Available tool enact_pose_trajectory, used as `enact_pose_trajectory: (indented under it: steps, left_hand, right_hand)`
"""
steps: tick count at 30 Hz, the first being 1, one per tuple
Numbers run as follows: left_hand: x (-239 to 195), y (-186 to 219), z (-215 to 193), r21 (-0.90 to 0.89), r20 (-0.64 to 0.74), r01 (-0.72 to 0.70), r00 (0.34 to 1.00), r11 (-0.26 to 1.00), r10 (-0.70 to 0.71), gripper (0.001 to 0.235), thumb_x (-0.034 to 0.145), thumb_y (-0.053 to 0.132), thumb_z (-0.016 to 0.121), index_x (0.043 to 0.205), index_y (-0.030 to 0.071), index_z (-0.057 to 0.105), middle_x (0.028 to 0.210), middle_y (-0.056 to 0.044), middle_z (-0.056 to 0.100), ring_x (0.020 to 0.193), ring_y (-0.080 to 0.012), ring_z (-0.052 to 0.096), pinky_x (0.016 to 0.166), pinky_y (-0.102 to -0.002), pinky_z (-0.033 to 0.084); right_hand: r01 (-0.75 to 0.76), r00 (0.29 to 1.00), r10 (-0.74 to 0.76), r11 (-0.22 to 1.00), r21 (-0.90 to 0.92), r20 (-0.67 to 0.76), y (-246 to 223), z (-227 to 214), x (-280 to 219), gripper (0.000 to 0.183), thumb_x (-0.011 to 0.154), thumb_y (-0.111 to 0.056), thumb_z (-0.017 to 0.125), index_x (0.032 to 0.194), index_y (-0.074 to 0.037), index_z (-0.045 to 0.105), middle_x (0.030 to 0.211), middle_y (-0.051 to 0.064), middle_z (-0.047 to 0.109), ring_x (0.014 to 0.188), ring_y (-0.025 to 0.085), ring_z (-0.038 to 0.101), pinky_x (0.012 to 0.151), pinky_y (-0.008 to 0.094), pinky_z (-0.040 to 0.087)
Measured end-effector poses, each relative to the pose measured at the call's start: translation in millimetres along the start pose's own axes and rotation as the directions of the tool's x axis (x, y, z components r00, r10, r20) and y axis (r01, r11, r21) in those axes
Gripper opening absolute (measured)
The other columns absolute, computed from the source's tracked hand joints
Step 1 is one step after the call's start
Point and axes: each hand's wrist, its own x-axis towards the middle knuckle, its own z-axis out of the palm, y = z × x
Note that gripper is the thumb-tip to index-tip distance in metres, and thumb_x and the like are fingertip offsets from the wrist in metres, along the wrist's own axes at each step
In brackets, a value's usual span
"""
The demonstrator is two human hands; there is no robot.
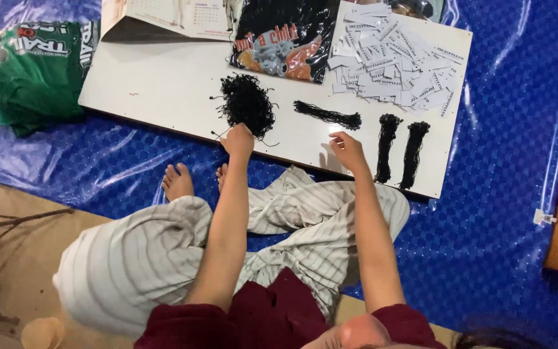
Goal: The person untangles a pile of black clothing tags and arranges them in neat rows on a white board.
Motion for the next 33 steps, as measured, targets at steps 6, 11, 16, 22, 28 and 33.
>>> enact_pose_trajectory:
  steps: [6, 11, 16, 22, 28, 33]
  left_hand:
    - [-61, 4, -22, -0.264, -0.121, -0.087, 0.991, 0.961, 0.057, 0.009, 0.094, 0.019, 0.07, 0.099, 0.025, 0.074, 0.095, 0.002, 0.075, 0.099, -0.0287, 0.068, 0.094, -0.049, 0.038]
    - [-84, 42, -40, -0.298, -0.366, -0.262, 0.919, 0.918, 0.144, 0.01, 0.095, 0.02, 0.072, 0.105, 0.024, 0.075, 0.094, 0.0, 0.073, 0.097, -0.0249, 0.064, 0.095, -0.048, 0.042]
    - [-88, 69, -39, -0.259, -0.537, -0.378, 0.821, 0.889, 0.193, 0.02, 0.086, 0.017, 0.08, 0.104, 0.021, 0.07, 0.088, 0.003, 0.071, 0.091, -0.0198, 0.061, 0.089, -0.04, 0.047]
    - [-87, 59, -27, -0.243, -0.53, -0.577, 0.752, 0.78, 0.391, 0.016, 0.088, 0.012, 0.08, 0.095, 0.019, 0.067, 0.09, 0.004, 0.072, 0.091, -0.0177, 0.063, 0.086, -0.032, 0.05]
    - [-91, 58, -6, -0.282, -0.29, -0.696, 0.718, 0.66, 0.633, 0.01, 0.089, 0.021, 0.079, 0.094, 0.025, 0.072, 0.088, 0.009, 0.074, 0.09, -0.0155, 0.065, 0.085, -0.031, 0.051]
    - [-98, 56, 26, -0.19, -0.234, -0.736, 0.677, 0.65, 0.698, 0.021, 0.081, 0.029, 0.084, 0.095, 0.024, 0.068, 0.077, 0.005, 0.067, 0.082, -0.0194, 0.065, 0.081, -0.034, 0.053]
  right_hand:
    - [0.024, 0.996, -0.001, 0.971, 0.237, -0.094, 6, 34, -22, 0.023, 0.097, -0.02, 0.066, 0.119, -0.018, 0.074, 0.104, 0.011, 0.076, 0.093, 0.025, 0.07, 0.084, 0.038, 0.058]
    - [0.077, 0.995, -0.055, 0.95, 0.303, -0.079, 4, 39, -22, 0.022, 0.099, -0.015, 0.064, 0.119, -0.014, 0.073, 0.101, 0.012, 0.076, 0.089, 0.022, 0.071, 0.079, 0.037, 0.06]
    - [0.042, 0.997, -0.019, 0.949, 0.313, -0.077, 14, 46, -26, 0.022, 0.098, -0.014, 0.064, 0.117, -0.014, 0.073, 0.098, 0.011, 0.076, 0.087, 0.022, 0.071, 0.078, 0.036, 0.06]
    - [0.016, 1.0, -0.012, 0.956, 0.292, -0.018, 13, 50, -28, 0.022, 0.098, -0.014, 0.063, 0.118, -0.013, 0.073, 0.099, 0.011, 0.077, 0.089, 0.023, 0.072, 0.08, 0.037, 0.059]
    - [0.053, 0.998, -0.035, 0.944, 0.327, -0.06, 12, 61, -30, 0.021, 0.099, -0.02, 0.07, 0.12, -0.014, 0.073, 0.1, 0.012, 0.077, 0.091, 0.024, 0.072, 0.081, 0.038, 0.059]
    - [-0.02, 1.0, 0.026, 0.877, 0.479, -0.006, 10, 80, -37, 0.026, 0.095, -0.024, 0.077, 0.119, -0.015, 0.075, 0.1, 0.011, 0.078, 0.093, 0.022, 0.072, 0.084, 0.037, 0.058]
